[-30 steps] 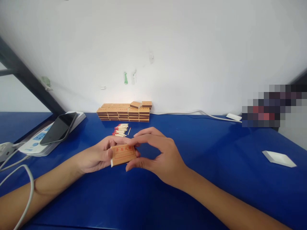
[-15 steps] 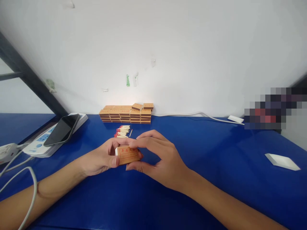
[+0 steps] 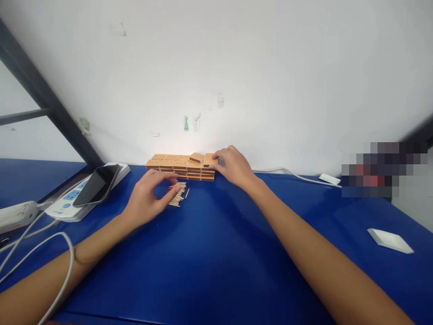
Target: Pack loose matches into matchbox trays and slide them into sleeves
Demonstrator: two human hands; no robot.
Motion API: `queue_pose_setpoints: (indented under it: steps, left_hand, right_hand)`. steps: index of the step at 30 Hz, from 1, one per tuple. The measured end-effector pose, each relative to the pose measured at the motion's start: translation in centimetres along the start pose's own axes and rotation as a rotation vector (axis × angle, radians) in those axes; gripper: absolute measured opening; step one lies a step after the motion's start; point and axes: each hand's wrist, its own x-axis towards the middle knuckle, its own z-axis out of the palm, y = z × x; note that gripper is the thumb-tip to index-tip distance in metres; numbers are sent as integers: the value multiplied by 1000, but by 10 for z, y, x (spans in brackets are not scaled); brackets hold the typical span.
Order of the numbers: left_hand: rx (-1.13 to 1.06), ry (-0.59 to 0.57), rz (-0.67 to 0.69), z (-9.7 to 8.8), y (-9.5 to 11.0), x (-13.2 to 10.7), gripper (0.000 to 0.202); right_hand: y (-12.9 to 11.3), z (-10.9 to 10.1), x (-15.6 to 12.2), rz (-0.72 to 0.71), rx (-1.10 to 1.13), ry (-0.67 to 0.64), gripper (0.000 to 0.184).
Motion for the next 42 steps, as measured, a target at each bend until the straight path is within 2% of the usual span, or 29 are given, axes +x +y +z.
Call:
queue_pose_setpoints:
  steps: [3,6,11,15,21,29,32,38,42]
  left_hand:
    - [64,-23,-71,-4,-3,14,21]
    - [109,-94,-122,0,-11,38,26]
    - [275,-143,-258,19,-28,91,33]
    - [309,-179,-317,35,-34,114,27]
    - [361,-179,-321,49,-32,120,24]
    - [382,-187,-301,59,-32,126,22]
    - [379,-181,-304,59,-32,125,24]
    - [379,-166,-301,51,-32,121,15]
    - [399,-121,-301,43,-30,119,16]
  right_hand:
    - [-1,1,2,16,2,18,21]
    - [-3,0,0,121,6,5,36]
    - [-10,6,-3,224,-64,-42,47]
    - [-15,11,-2,256,-56,-58,44]
    - [-14,10,-1,254,-48,-56,42]
    - [-14,10,-1,263,-29,-45,42]
    - [-15,11,-2,266,-32,-38,42]
    - [-16,12,-2,215,-65,-27,35]
    - [-14,14,-3,206,-59,-28,37]
